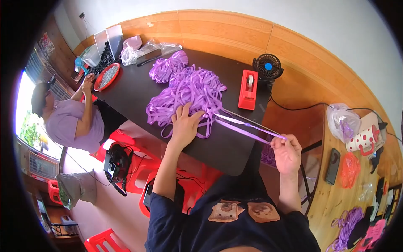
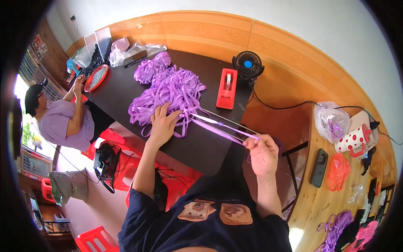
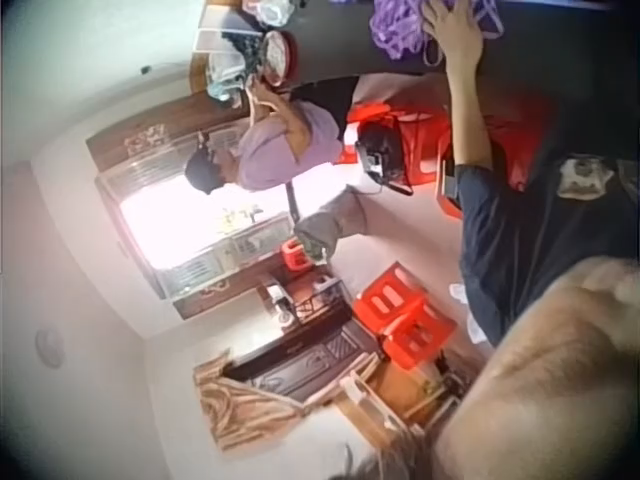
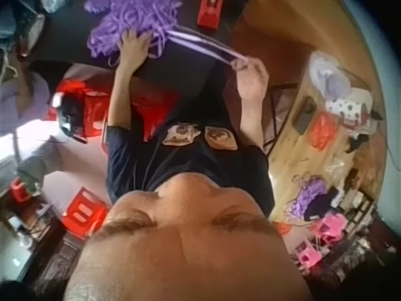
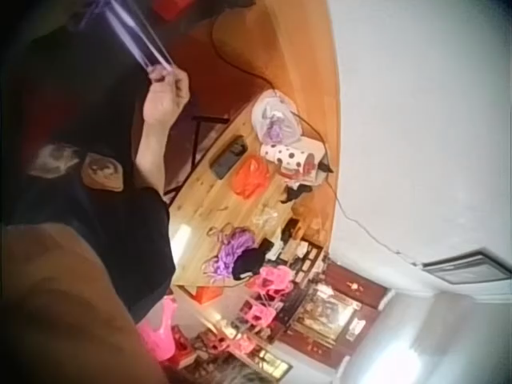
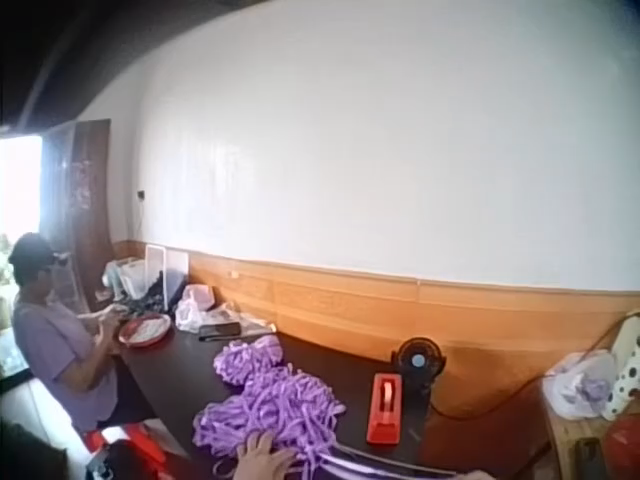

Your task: Assemble purple ribbon straps by wrapping them around a metal fixture to measure and fold them.

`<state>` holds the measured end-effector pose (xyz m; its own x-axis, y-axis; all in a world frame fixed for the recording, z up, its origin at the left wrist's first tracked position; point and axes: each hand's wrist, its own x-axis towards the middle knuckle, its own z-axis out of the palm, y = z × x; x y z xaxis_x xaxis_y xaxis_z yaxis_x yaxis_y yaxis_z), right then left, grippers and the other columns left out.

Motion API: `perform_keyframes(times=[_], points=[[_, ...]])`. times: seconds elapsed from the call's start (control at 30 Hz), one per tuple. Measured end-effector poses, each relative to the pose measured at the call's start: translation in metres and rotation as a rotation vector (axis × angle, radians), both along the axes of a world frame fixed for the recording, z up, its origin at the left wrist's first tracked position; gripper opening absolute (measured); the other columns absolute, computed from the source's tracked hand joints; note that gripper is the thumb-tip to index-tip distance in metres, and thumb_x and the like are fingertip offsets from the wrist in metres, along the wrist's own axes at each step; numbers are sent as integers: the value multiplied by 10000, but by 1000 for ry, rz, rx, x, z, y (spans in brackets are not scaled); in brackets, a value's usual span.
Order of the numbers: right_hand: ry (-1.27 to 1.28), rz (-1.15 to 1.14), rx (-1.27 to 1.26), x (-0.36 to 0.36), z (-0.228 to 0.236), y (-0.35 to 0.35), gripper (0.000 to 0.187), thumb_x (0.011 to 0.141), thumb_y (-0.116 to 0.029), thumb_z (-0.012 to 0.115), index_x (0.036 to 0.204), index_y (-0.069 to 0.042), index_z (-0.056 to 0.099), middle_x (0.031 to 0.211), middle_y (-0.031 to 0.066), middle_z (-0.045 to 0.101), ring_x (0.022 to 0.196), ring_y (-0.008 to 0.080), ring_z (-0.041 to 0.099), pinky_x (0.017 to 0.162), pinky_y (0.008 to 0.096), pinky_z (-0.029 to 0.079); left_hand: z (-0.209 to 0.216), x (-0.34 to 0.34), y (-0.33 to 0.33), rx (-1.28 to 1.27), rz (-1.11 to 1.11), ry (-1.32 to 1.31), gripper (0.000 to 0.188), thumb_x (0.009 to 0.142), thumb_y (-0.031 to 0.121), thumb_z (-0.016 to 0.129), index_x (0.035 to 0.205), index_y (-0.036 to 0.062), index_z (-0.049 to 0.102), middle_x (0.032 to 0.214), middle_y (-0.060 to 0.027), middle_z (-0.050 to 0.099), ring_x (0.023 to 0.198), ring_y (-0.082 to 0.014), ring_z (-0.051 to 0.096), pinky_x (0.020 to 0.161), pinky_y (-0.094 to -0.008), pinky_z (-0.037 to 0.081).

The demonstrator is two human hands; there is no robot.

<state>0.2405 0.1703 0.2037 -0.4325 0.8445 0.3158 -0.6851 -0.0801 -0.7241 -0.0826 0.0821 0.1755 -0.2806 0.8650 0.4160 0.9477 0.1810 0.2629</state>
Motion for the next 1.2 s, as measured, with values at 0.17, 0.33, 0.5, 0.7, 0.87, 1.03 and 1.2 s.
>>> perform_keyframes(times=[0.17,0.33,0.5,0.7,0.87,1.03,1.2], points=[[-20,-32,-57,26,-22,-2,103,935,-127,509,923,-41,565,723,39,498,738,191,479,696,327,393,-12,-17,4,255,-231,-386,410,714,-103,485,993,98,707,1114,-149,613,1074,-320,527,915,-394,415],[221,-53,-163,52,-13,1,117,938,-143,499,894,-49,553,569,25,424,555,147,384,571,287,335,-24,-34,3,392,-146,-840,394,696,-120,443,957,15,704,1010,-129,666,1004,-246,592,893,-304,437],[-501,-76,37,79,-4,4,113,905,-24,508,902,23,610,567,30,520,498,91,487,488,230,403,37,-4,-2,-97,-42,-156,395,699,32,557,1081,63,652,1071,-127,628,1064,-341,505,922,-452,378],[-808,-99,463,75,36,-4,106,871,27,546,941,10,624,653,29,555,515,75,482,488,220,372,107,121,25,144,-592,-392,372,757,31,629,1128,44,620,1166,-111,602,1060,-270,546,916,-361,408],[-752,-100,603,82,45,0,110,866,39,533,926,15,623,672,50,551,526,106,501,489,233,383,48,192,36,-441,-995,-1340,302,953,170,512,1162,-41,567,1103,-100,616,1043,-164,558,932,-286,413],[-826,-352,543,109,15,14,91,884,14,535,921,19,618,644,49,542,561,94,518,507,230,390,14,197,24,-688,-861,-1692,212,936,134,545,986,-41,652,790,-72,660,740,-105,603,658,-216,446],[-1023,-533,666,110,-30,19,245,803,27,601,1043,-18,625,920,82,610,839,181,575,737,298,446,6,207,19,-699,-715,-1933,212,938,147,549,957,-41,646,781,-85,643,713,-151,614,683,-252,481]])
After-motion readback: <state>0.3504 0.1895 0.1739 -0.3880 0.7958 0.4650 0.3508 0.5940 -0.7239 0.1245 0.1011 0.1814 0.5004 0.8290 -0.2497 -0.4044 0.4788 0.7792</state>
